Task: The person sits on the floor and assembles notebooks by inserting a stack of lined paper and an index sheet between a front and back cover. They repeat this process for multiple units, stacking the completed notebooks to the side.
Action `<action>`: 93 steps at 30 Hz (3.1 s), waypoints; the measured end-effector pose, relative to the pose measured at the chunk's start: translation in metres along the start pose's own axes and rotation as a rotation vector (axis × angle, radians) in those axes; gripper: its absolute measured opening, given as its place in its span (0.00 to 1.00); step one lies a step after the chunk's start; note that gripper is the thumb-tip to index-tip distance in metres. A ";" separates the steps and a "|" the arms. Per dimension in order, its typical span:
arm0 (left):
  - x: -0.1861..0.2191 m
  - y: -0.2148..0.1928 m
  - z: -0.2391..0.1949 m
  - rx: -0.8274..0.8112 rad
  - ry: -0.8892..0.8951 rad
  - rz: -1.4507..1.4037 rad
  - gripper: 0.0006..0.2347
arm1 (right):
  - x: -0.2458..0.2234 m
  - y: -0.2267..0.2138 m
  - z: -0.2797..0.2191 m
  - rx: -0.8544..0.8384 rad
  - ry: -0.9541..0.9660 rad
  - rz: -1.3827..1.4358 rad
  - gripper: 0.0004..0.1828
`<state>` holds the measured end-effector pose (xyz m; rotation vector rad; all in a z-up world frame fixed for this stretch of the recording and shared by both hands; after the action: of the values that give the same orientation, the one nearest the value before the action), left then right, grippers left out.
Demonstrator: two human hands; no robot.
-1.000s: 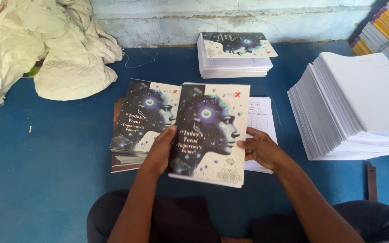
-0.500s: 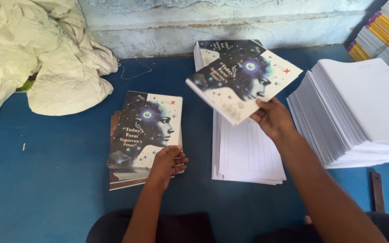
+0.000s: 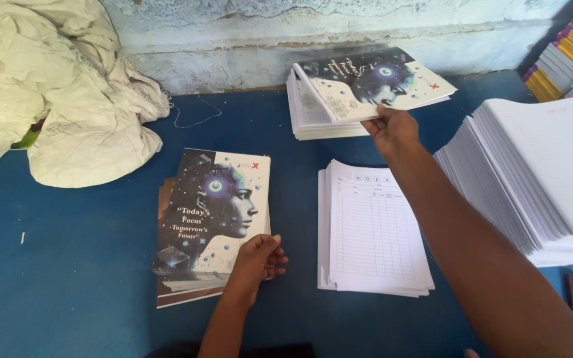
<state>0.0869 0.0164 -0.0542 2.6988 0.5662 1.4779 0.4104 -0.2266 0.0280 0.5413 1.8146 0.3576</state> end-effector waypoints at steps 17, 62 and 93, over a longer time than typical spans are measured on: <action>0.001 0.004 0.007 -0.048 -0.130 -0.046 0.12 | 0.064 0.013 0.112 0.109 0.039 0.015 0.17; -0.023 0.029 0.014 -0.176 -0.096 0.230 0.14 | 0.029 -0.003 0.035 -0.106 0.094 -0.974 0.31; -0.043 0.044 -0.002 -0.138 0.207 0.394 0.18 | 0.028 -0.111 -0.183 -0.191 -0.250 -1.495 0.28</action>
<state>0.0778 -0.0385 -0.0800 2.6722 -0.0782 1.8175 0.2091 -0.3012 0.0052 -0.8936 1.4626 -0.5408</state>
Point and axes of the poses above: each hand's wrist, its own z-axis towards the middle knuckle, its own y-axis out of the palm, x = y × z, the point moved 7 cm from there along z, towards the middle knuckle, and after that the axes turned 2 degrees about -z, right-handed, at the moved point
